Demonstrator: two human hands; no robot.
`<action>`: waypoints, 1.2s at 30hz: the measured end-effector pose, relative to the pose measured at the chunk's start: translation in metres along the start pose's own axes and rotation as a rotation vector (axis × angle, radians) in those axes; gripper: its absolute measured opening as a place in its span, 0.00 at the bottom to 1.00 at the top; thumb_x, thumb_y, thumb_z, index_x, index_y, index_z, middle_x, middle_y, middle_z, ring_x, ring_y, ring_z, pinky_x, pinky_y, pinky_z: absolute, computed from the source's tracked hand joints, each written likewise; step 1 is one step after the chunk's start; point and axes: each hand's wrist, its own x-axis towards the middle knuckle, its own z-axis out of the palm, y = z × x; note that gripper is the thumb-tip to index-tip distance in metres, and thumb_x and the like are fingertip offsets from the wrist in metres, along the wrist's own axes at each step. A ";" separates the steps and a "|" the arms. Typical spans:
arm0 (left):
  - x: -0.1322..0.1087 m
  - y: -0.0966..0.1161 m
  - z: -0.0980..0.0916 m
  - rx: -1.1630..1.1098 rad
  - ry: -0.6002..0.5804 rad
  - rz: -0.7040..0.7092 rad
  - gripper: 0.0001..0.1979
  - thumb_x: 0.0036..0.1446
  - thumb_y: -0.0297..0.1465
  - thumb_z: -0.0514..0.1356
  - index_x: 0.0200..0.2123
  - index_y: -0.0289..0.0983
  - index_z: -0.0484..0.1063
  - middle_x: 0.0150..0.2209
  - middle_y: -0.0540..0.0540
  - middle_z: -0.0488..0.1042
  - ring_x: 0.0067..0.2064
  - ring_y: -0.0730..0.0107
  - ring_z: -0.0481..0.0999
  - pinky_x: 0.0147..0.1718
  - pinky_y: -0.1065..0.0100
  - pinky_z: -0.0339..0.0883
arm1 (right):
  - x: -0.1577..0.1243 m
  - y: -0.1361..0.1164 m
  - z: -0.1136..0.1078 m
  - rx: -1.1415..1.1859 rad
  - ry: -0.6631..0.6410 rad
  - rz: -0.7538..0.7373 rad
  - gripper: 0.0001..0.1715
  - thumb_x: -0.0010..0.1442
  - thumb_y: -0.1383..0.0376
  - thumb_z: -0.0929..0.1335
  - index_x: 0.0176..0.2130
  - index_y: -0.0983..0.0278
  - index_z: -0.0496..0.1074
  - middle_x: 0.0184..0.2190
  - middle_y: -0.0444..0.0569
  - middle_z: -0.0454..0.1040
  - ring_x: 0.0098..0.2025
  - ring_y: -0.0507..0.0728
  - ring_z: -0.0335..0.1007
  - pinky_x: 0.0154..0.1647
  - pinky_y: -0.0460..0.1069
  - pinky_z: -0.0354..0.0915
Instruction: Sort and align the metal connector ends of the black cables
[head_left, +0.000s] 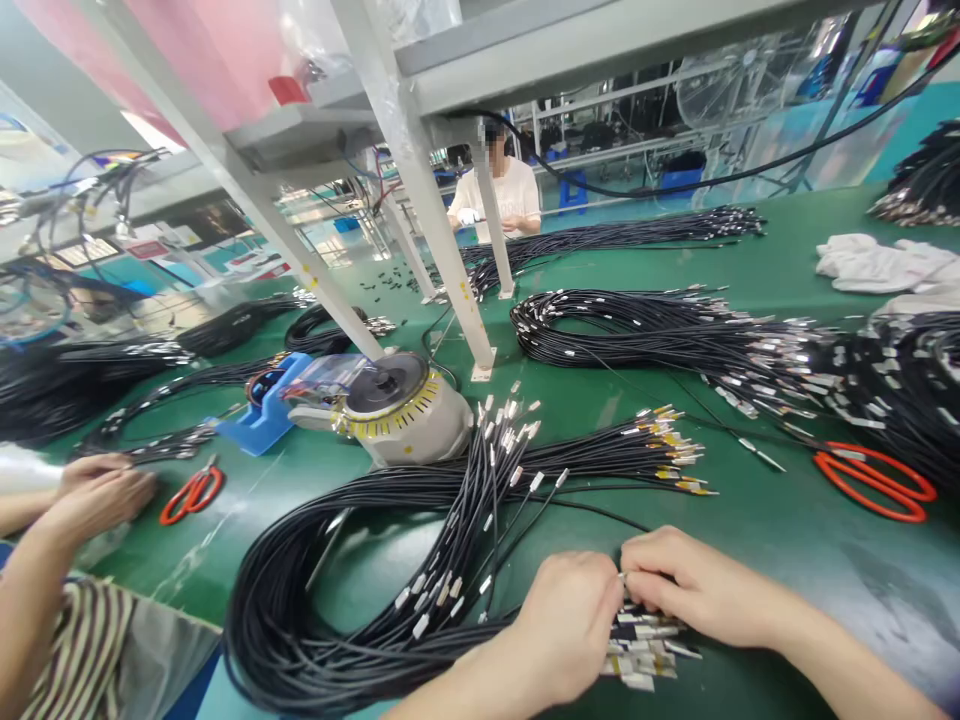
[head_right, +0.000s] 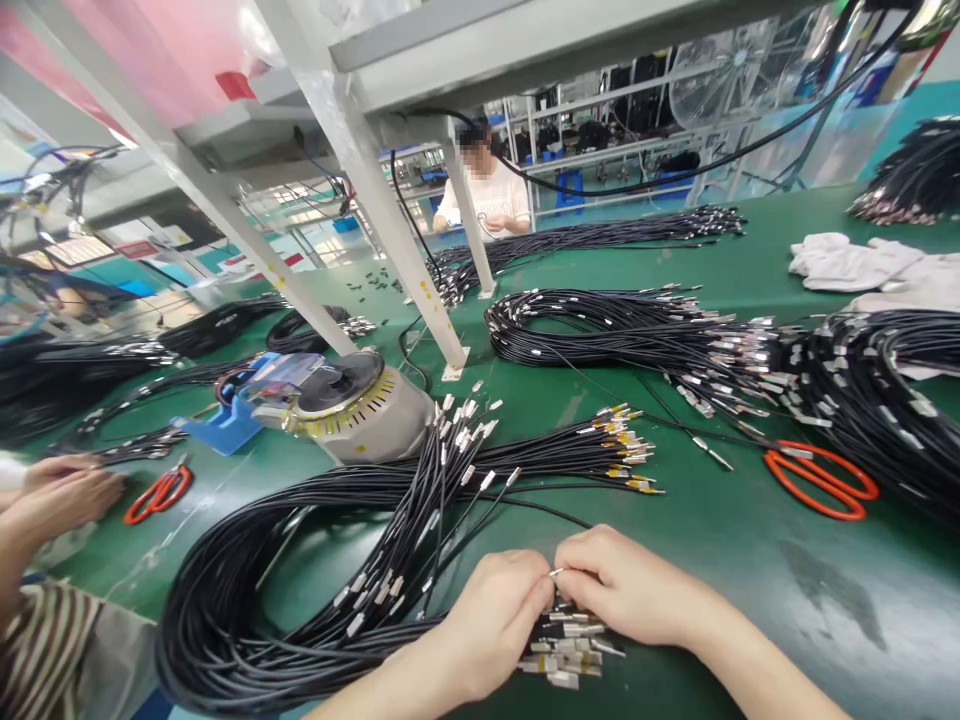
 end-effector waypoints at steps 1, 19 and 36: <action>0.000 0.000 0.000 0.004 0.004 0.006 0.15 0.62 0.29 0.42 0.25 0.37 0.61 0.26 0.48 0.70 0.27 0.70 0.66 0.27 0.69 0.53 | 0.000 0.000 0.000 -0.011 0.001 0.001 0.19 0.62 0.65 0.57 0.21 0.63 0.51 0.19 0.39 0.57 0.24 0.50 0.54 0.28 0.45 0.52; -0.055 -0.027 -0.072 -0.901 0.691 -0.058 0.11 0.55 0.34 0.56 0.28 0.34 0.75 0.39 0.40 0.73 0.44 0.59 0.68 0.45 0.63 0.60 | -0.014 0.005 -0.018 -0.145 0.113 0.122 0.08 0.55 0.71 0.62 0.29 0.63 0.70 0.29 0.45 0.70 0.30 0.53 0.65 0.31 0.45 0.58; -0.034 -0.028 -0.082 -0.907 0.614 -0.144 0.15 0.55 0.33 0.55 0.46 0.35 0.66 0.38 0.43 0.71 0.23 0.79 0.64 0.20 0.74 0.59 | -0.016 -0.003 -0.014 -0.012 0.228 0.105 0.06 0.56 0.68 0.61 0.27 0.63 0.63 0.23 0.41 0.66 0.26 0.51 0.59 0.26 0.45 0.57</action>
